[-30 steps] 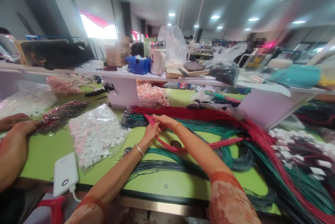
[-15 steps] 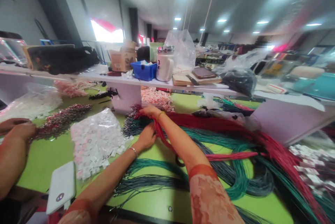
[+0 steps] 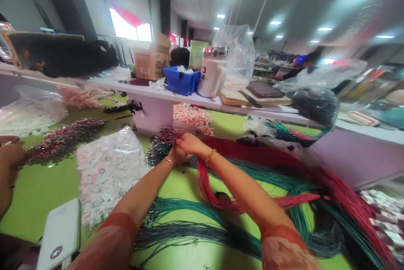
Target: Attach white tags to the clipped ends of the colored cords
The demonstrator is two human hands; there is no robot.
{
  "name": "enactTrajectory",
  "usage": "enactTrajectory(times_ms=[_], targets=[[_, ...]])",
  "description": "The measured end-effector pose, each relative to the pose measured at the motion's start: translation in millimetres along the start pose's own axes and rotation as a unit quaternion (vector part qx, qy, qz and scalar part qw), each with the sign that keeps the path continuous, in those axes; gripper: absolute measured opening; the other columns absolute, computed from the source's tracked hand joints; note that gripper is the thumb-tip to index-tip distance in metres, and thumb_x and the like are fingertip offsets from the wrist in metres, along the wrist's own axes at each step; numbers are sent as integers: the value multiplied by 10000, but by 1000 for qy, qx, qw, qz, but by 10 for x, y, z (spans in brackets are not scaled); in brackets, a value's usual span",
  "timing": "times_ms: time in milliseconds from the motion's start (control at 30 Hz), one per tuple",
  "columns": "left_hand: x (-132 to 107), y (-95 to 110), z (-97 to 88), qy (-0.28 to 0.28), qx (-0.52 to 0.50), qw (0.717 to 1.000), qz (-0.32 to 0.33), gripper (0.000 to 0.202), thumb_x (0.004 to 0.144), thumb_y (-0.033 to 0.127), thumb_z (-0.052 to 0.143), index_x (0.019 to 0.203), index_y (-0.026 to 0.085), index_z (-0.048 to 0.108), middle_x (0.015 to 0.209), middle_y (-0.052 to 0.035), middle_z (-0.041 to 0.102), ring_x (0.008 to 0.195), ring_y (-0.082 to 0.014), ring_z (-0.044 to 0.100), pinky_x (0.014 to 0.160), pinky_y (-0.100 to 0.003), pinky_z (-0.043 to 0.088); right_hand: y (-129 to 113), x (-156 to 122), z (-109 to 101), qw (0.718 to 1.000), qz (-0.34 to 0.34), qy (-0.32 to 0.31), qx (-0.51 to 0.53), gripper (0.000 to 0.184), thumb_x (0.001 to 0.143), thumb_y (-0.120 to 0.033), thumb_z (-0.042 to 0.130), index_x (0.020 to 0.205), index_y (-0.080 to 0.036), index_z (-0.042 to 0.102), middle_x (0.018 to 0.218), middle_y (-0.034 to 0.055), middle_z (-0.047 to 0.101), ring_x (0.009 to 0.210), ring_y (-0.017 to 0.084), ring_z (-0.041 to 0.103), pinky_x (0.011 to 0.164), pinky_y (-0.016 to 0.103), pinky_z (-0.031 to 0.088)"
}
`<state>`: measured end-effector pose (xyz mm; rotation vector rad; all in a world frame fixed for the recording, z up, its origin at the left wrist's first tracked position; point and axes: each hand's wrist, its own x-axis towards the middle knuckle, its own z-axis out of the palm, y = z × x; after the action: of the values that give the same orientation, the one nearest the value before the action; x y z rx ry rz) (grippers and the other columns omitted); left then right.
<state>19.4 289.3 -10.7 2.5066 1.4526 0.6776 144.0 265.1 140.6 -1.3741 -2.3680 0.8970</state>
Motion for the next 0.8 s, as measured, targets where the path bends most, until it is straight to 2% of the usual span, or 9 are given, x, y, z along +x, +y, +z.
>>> enactTrajectory(times_ms=[100,200,267,367,433,567,700,800], targets=[[5,-6,-6,-2,30,1000,6,606,852,500,538,1328,126,510,1370,-177,539,1308,-334,454,1117,-457,318,-7,34,90,994,72,86,18,308,901,-284,446,673,-135,590,537,29,531,577,136,471,558,240,358],[7,-8,-8,7,54,998,28,570,855,478,547,1313,139,523,1354,-164,557,1307,-307,466,1113,-433,340,-68,62,102,993,78,79,40,289,894,-282,457,650,-154,545,476,-1,452,491,114,397,504,243,323],[18,-17,7,17,64,997,48,578,852,449,558,1320,112,518,1384,-179,532,1348,-308,423,1141,-437,305,-91,40,99,985,81,84,128,293,908,-316,429,666,-171,509,461,-37,386,431,87,317,448,225,268],[41,-34,35,17,63,997,41,618,856,476,548,1363,125,491,1461,-167,461,1389,-301,371,1160,-440,276,-88,-74,119,943,162,77,281,328,916,-369,417,638,-194,422,426,-78,277,378,65,206,393,206,181],[54,-36,50,13,52,998,27,617,855,484,549,1368,145,494,1453,-154,472,1363,-293,404,1153,-440,292,-87,-193,126,925,201,58,319,344,900,-401,449,624,-205,391,413,-95,234,363,59,169,374,204,153],[67,-7,76,35,48,997,49,544,874,415,534,1354,159,518,1401,-139,524,1330,-283,436,1150,-445,302,-135,-465,81,911,117,72,388,364,855,-462,530,641,-205,383,448,-109,225,378,40,133,371,188,138],[96,-20,91,23,64,997,34,585,894,447,489,1412,176,464,1473,-126,462,1393,-278,360,1174,-471,249,-271,-797,-74,917,125,76,371,444,807,-538,579,610,-214,349,446,-106,225,381,39,158,361,191,131],[131,-58,75,-5,77,997,25,624,901,478,460,1446,176,427,1527,-126,394,1441,-281,280,1194,-491,182,-424,-1095,-288,923,-17,106,370,457,817,-614,559,688,-197,422,503,-90,286,415,46,224,384,182,185]])
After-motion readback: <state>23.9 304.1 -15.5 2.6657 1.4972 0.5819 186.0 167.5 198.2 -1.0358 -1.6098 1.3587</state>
